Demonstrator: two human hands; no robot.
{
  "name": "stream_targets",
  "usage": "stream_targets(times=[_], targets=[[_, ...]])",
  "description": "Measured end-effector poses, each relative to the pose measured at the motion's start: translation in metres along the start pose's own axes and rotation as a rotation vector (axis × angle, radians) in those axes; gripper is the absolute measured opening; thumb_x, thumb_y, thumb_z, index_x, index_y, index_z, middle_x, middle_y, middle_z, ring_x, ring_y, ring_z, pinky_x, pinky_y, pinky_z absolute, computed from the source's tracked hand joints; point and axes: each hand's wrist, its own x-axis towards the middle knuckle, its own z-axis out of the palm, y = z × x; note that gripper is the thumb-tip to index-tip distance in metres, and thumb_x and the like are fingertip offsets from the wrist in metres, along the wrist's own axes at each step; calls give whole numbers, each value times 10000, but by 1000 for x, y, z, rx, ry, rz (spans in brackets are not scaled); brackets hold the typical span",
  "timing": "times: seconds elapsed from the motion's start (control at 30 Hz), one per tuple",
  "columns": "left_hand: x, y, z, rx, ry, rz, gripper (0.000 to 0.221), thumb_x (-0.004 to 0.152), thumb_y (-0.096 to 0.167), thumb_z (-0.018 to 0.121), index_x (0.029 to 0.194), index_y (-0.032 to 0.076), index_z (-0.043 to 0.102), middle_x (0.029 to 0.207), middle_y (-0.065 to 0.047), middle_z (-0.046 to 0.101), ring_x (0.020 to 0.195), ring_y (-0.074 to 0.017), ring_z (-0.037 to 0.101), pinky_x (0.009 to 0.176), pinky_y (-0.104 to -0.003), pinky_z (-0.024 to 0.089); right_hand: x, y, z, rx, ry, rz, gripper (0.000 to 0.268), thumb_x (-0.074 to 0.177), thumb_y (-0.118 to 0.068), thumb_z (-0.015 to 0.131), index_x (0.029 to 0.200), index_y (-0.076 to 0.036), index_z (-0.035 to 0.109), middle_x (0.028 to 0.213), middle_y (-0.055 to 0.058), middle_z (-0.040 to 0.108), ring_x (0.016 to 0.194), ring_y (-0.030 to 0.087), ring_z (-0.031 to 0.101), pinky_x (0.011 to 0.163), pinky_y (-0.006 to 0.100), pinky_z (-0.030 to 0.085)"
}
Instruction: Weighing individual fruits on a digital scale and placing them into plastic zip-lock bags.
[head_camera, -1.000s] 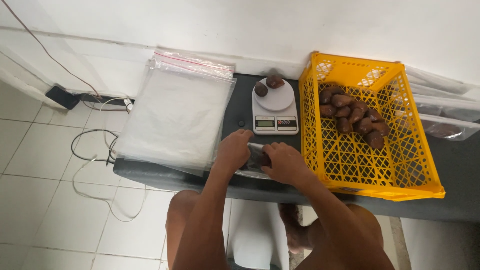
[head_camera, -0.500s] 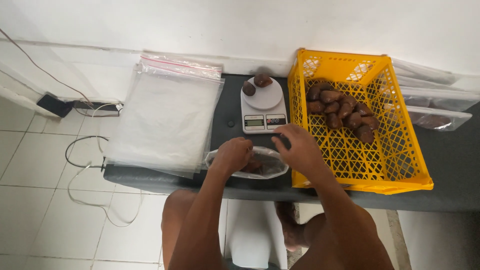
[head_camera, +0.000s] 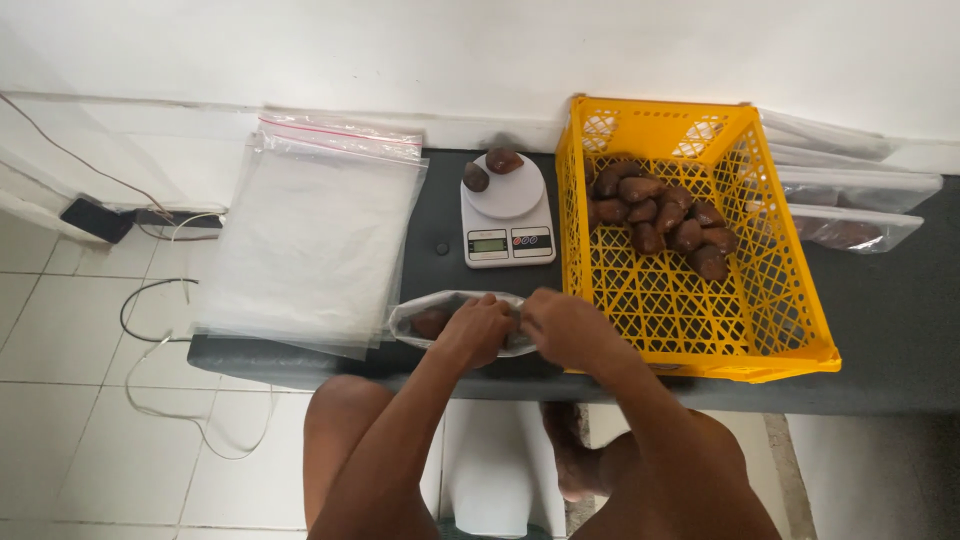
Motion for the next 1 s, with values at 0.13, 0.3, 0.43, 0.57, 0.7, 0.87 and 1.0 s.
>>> stream_targets(times=[0.13,0.3,0.43,0.57,0.7,0.87,1.0], targets=[[-2,-12,15,27,26,4,97,910,232,734,984,245,794,1132,-30,711,1118,-249,617,993,-407,510,9,12,48,-592,-167,-38,83,923,-122,625,938,-168,693,875,40,699,795,217,707,705,383,556],[-13,-32,26,129,3,-77,120,883,163,731,984,192,788,1122,-32,703,1115,-242,614,980,-413,518,7,18,59,-676,-153,-63,135,853,-117,700,746,-167,763,693,51,724,722,259,707,719,423,480],[-34,-34,-5,104,-5,-117,108,868,134,712,924,175,796,1074,-41,711,1068,-251,634,936,-413,533,15,18,61,-574,-180,-13,163,845,-111,687,702,-168,739,658,52,719,688,264,712,739,443,499],[-43,-27,-43,-161,154,-95,135,905,96,660,958,91,785,1026,-114,724,1012,-302,678,865,-410,563,15,7,46,-516,-180,-17,128,859,-113,691,749,-145,751,708,80,739,742,276,733,749,419,521],[-32,-49,-51,-277,340,-61,140,928,150,636,1008,102,741,984,-125,713,963,-339,695,816,-437,572,-1,-12,-5,-177,-66,-86,230,986,-217,602,1002,-52,760,874,147,755,821,321,747,753,436,568],[4,-73,-79,-128,273,-172,274,928,42,578,1130,132,740,1053,-91,731,1036,-301,704,855,-392,585,-1,-5,-9,5,-51,-88,278,1016,-228,560,1164,-38,699,980,160,728,918,329,738,813,428,591],[50,-103,-93,-163,331,-276,378,937,31,574,1311,66,612,1260,-173,634,1238,-358,620,935,-447,586,-2,-8,-17,73,-91,-81,318,1030,-211,533,1232,-9,673,1026,176,722,951,335,736,843,439,595]])
